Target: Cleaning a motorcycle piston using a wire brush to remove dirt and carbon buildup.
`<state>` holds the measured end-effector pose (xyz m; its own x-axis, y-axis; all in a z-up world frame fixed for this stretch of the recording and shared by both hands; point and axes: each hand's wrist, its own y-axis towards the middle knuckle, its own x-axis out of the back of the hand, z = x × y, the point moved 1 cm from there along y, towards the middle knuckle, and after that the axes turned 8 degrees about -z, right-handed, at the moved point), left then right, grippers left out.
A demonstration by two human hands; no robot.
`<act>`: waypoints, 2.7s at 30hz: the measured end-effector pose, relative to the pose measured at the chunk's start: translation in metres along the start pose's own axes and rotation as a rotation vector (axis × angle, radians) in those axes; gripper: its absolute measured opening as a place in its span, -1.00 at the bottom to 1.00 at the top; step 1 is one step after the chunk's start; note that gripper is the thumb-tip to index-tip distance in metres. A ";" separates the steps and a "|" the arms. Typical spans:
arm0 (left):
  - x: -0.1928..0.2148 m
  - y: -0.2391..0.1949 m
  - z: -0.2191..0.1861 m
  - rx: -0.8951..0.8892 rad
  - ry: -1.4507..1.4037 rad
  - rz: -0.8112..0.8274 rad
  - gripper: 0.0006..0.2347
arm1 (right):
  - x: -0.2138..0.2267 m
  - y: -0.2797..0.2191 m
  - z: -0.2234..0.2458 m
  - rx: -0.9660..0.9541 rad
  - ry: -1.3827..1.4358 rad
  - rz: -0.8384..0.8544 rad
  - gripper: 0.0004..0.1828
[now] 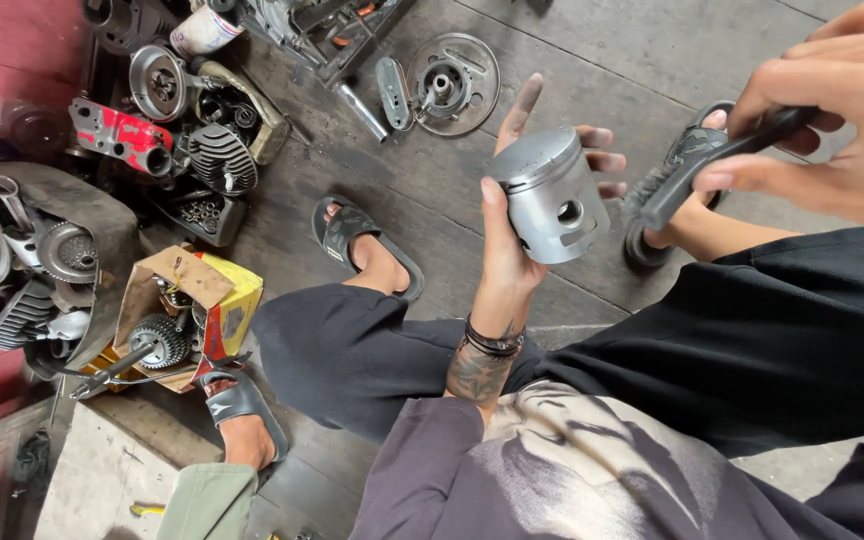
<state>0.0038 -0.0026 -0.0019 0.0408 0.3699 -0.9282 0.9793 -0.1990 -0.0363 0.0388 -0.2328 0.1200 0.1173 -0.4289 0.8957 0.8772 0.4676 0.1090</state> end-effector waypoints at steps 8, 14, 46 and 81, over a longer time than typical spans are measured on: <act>-0.017 -0.004 -0.004 -0.125 0.343 -0.083 -0.10 | -0.011 0.005 0.040 0.167 -0.103 -0.047 -0.65; -0.015 -0.001 -0.007 -0.205 0.462 -0.162 -0.14 | -0.021 -0.002 0.043 0.348 -0.303 -0.052 -0.56; 0.023 -0.005 0.026 0.046 -0.387 -0.183 -0.47 | -0.014 0.014 0.028 -0.066 0.233 -0.163 0.08; -0.020 -0.001 -0.012 -0.047 0.390 -0.125 -0.39 | -0.007 -0.012 0.062 0.373 -0.153 -0.192 -0.52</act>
<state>0.0048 0.0005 0.0211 -0.0155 0.7069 -0.7071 0.9892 -0.0924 -0.1141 -0.0007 -0.1877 0.1392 -0.1255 -0.4290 0.8945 0.6451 0.6497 0.4021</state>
